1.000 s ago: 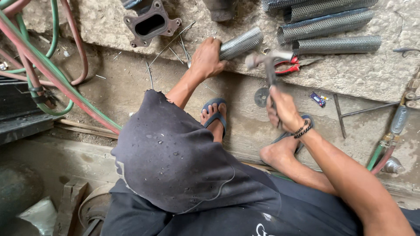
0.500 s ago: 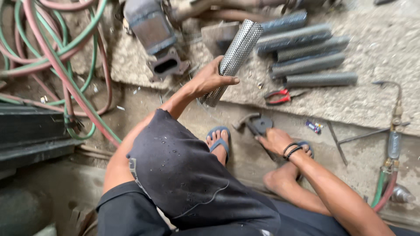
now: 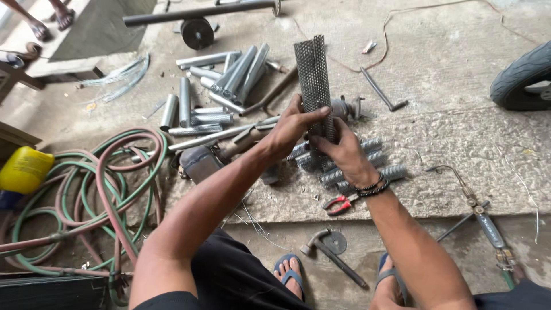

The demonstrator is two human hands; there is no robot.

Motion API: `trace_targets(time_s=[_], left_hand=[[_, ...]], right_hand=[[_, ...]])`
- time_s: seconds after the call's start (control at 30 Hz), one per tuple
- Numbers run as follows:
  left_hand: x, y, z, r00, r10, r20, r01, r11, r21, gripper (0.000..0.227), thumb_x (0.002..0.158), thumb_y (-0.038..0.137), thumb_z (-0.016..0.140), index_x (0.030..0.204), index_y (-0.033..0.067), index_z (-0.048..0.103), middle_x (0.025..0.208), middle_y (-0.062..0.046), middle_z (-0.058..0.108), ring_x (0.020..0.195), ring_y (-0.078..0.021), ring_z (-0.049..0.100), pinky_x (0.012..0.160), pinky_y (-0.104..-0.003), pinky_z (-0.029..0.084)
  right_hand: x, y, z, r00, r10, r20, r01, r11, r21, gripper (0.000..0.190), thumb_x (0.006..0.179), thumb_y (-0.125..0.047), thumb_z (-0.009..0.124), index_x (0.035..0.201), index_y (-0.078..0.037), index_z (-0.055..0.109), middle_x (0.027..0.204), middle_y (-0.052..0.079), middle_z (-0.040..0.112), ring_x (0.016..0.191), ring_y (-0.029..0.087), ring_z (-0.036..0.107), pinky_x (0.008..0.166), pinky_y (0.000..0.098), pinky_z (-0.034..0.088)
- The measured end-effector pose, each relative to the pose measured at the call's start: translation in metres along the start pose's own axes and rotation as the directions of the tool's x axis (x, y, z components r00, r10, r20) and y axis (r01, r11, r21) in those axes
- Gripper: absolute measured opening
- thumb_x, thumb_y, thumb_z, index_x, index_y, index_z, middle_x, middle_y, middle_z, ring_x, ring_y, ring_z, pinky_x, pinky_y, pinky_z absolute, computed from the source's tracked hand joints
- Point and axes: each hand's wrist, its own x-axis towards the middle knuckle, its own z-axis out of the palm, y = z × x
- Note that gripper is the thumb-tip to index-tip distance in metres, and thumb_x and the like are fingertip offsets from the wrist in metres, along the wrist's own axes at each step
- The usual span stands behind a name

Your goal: The person sits on the floor and uses a hammer to flatten the edge of a perforated metal tube. Then, using a welding torch and a metal rod, the person welds the edge of the tube, creating sparks.

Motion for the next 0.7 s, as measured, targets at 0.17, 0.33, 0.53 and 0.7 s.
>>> trace_targets(time_s=[0.17,0.33,0.53,0.7], left_hand=[[0.004,0.010,-0.016,0.998,0.042,-0.053,-0.050,0.986,-0.159,0.075,0.068,0.022,0.090,0.125,0.0010,0.045,0.112,-0.019,0.060,0.101,-0.0319,0.062,0.088,-0.049,0.051],[-0.015,0.040,-0.029,0.967,0.250,-0.047,-0.246,0.869,-0.429,0.054,0.078,0.019,0.078,0.124,0.0000,0.057,0.103,-0.020,0.067,0.090,-0.0306,0.072,0.076,-0.044,0.062],[0.000,-0.018,-0.059,0.945,0.259,-0.200,-0.322,0.845,-0.427,0.043,0.077,0.008,0.078,0.115,0.0026,0.058,0.100,-0.015,0.067,0.091,-0.0330,0.071,0.079,-0.049,0.061],[-0.011,-0.020,-0.043,0.926,0.294,-0.237,-0.361,0.873,-0.329,0.043,0.070,0.000,0.080,0.109,0.0010,0.062,0.096,-0.015,0.067,0.092,-0.0318,0.069,0.082,-0.048,0.059]], right_hand=[[-0.003,-0.008,0.000,0.997,-0.038,0.065,0.037,0.999,0.019,0.056,0.079,-0.007,0.079,0.130,-0.003,0.055,0.114,0.019,0.067,0.104,0.029,0.067,0.086,0.0437,0.057],[-0.003,-0.006,0.007,0.966,0.038,0.255,-0.047,0.999,0.028,0.041,0.080,-0.008,0.077,0.117,-0.002,0.062,0.104,0.011,0.070,0.095,0.019,0.066,0.080,0.0368,0.055],[0.003,-0.023,0.021,0.946,0.070,0.317,-0.036,0.993,-0.110,0.040,0.099,-0.030,0.053,0.125,-0.001,0.060,0.112,0.022,0.066,0.110,0.032,0.063,0.098,0.0476,0.047],[0.025,0.041,0.010,0.995,0.001,0.104,0.048,0.883,-0.468,0.066,0.103,-0.053,0.026,0.094,-0.001,0.065,0.084,0.022,0.063,0.088,0.037,0.064,0.081,0.0493,0.046]])
